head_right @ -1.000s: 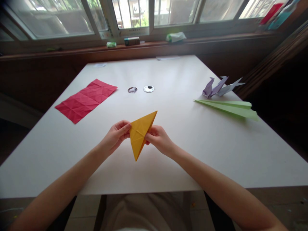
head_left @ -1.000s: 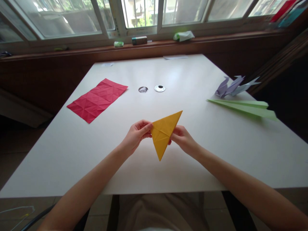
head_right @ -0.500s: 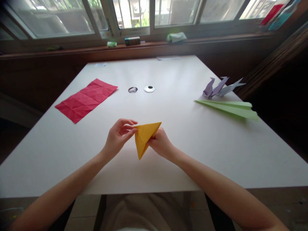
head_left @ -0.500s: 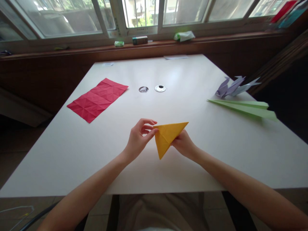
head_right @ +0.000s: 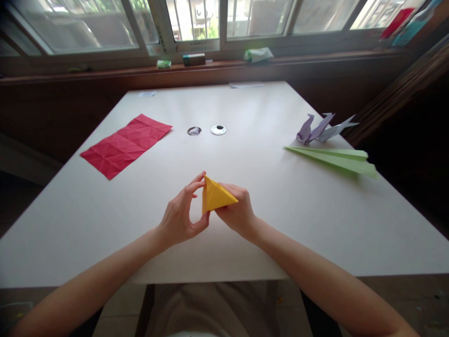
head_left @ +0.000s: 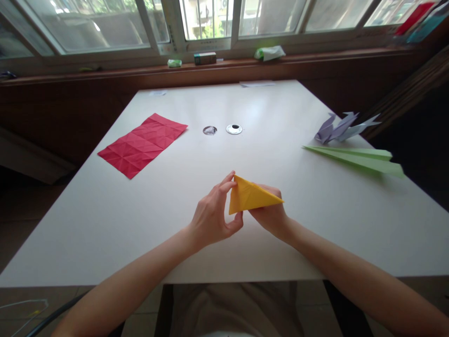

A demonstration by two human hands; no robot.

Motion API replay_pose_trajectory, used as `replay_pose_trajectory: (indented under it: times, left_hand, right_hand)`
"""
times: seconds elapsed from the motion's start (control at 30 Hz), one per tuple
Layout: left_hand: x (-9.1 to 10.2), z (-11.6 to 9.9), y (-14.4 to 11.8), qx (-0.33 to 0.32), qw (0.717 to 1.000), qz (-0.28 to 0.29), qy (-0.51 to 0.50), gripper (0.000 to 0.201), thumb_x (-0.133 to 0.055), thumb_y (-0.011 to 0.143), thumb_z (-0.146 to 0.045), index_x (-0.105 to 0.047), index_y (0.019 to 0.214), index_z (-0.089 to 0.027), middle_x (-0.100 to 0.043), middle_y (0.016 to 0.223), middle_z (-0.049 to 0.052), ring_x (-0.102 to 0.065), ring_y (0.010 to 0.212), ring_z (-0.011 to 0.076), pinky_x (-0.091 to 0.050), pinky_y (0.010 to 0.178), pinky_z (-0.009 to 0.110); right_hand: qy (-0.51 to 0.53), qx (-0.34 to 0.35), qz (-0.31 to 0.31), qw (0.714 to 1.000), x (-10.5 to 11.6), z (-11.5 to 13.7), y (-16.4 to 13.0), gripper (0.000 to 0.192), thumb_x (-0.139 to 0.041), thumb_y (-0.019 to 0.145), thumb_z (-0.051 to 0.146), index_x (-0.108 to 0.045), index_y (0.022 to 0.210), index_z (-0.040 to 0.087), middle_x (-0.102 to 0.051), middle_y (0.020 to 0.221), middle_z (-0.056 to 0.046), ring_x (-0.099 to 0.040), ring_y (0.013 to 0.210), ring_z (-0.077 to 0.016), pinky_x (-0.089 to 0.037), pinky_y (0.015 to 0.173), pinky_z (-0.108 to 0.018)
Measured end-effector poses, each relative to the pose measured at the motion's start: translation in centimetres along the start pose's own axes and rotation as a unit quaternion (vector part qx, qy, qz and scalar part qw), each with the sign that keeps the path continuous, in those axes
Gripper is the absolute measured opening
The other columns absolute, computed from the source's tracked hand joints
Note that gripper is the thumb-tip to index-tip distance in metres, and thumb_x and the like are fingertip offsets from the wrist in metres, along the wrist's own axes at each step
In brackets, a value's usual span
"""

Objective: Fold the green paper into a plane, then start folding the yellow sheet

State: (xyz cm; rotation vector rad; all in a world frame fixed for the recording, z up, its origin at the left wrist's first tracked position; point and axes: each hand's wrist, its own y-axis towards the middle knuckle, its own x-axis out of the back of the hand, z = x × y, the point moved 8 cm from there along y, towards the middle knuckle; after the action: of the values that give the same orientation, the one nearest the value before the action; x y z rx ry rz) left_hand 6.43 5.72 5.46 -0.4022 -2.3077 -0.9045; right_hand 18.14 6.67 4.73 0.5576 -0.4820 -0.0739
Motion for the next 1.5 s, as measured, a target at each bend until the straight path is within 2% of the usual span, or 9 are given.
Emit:
replay_pose_trajectory:
  times: [0.23,0.53,0.73,0.87,0.97,1.1,1.2,1.4,1.5]
  left_hand:
    - [-1.1,-0.3,-0.9,-0.011,0.999,-0.02,0.032,0.067,-0.042,0.074,-0.008,-0.017,0.136,-0.014,-0.038,0.136,0.016,-0.042,0.122,0.021,-0.042,0.097,0.035]
    - [-1.0,-0.8,-1.3,-0.032,0.998,-0.043,-0.021,0.067,-0.034,0.08,-0.005,-0.006,0.14,-0.013,-0.016,0.146,0.016,-0.023,0.132,0.0226,-0.038,0.1,0.035]
    - [-0.7,-0.7,-1.3,-0.041,0.996,-0.057,-0.05,0.059,-0.032,0.084,-0.007,-0.015,0.14,-0.016,-0.016,0.146,0.013,-0.026,0.131,0.0235,-0.041,0.098,0.035]
    - [0.0,-0.5,-1.1,-0.043,0.993,-0.062,-0.091,0.055,-0.033,0.085,-0.007,-0.023,0.137,-0.016,-0.02,0.145,0.013,-0.028,0.13,0.0235,-0.04,0.098,0.035]
    - [0.3,-0.1,-0.8,-0.032,0.988,-0.062,-0.137,0.049,-0.034,0.086,-0.009,-0.032,0.134,-0.019,-0.029,0.142,0.011,-0.033,0.128,0.0224,-0.039,0.1,0.036]
    - [0.4,1.1,-0.5,0.025,0.976,-0.073,-0.205,0.042,-0.037,0.087,-0.013,-0.043,0.127,-0.024,-0.039,0.137,0.007,-0.04,0.124,0.0211,-0.038,0.101,0.038]
    - [0.5,1.8,-0.4,0.057,0.964,-0.085,-0.247,0.038,-0.04,0.087,-0.016,-0.049,0.122,-0.025,-0.043,0.134,0.007,-0.042,0.122,0.0217,-0.039,0.1,0.038]
    - [1.0,2.4,-0.4,0.083,0.953,-0.101,-0.274,0.034,-0.045,0.085,-0.015,-0.057,0.115,-0.025,-0.043,0.134,0.006,-0.044,0.121,0.0225,-0.043,0.095,0.035]
    - [0.6,2.8,-0.4,0.109,0.942,-0.088,-0.306,0.039,-0.048,0.084,-0.019,-0.049,0.122,-0.026,-0.042,0.135,0.007,-0.043,0.121,0.0232,-0.045,0.092,0.034]
  right_hand:
    - [-0.086,0.122,0.04,0.988,-1.1,2.2,-0.7,0.006,-0.049,0.069,0.014,-0.047,0.067,0.019,-0.05,0.056,0.002,-0.047,0.049,-0.0099,-0.037,0.049,-0.022]
    - [-0.175,0.143,0.041,0.973,-1.3,3.9,-0.6,0.017,-0.043,0.074,0.017,-0.037,0.058,0.02,-0.041,0.048,0.003,-0.037,0.043,-0.0091,-0.03,0.045,-0.022]
    - [-0.209,0.145,0.023,0.967,-0.8,4.3,-0.4,0.017,-0.044,0.071,0.015,-0.037,0.057,0.021,-0.043,0.047,0.003,-0.037,0.043,-0.0101,-0.03,0.045,-0.023]
    - [-0.177,0.14,0.007,0.974,-0.4,4.1,-0.2,0.003,-0.047,0.071,0.017,-0.047,0.073,0.019,-0.053,0.055,0.001,-0.048,0.049,-0.0116,-0.036,0.048,-0.022]
    - [-0.14,0.121,-0.019,0.983,0.2,3.5,-0.2,0.024,-0.05,0.07,0.013,-0.049,0.093,0.02,-0.059,0.064,0.001,-0.055,0.056,-0.0124,-0.042,0.053,-0.022]
    - [-0.103,0.135,-0.022,0.985,0.3,3.3,-0.3,0.039,-0.049,0.068,0.009,-0.048,0.104,0.022,-0.064,0.078,-0.001,-0.059,0.064,-0.013,-0.047,0.061,-0.024]
    - [-0.084,0.151,-0.005,0.985,0.2,3.5,-0.2,0.041,-0.045,0.07,0.007,-0.049,0.107,0.023,-0.065,0.085,-0.002,-0.059,0.068,-0.0131,-0.048,0.062,-0.025]
    - [-0.055,0.153,0.007,0.987,0.4,4.1,0.0,0.041,-0.04,0.075,0.005,-0.054,0.109,0.024,-0.061,0.08,-0.003,-0.057,0.071,-0.0141,-0.046,0.061,-0.025]
    - [-0.032,0.142,-0.001,0.989,0.7,3.9,-0.2,0.043,-0.04,0.076,0.005,-0.056,0.11,0.025,-0.059,0.083,-0.004,-0.057,0.072,-0.0136,-0.046,0.059,-0.024]
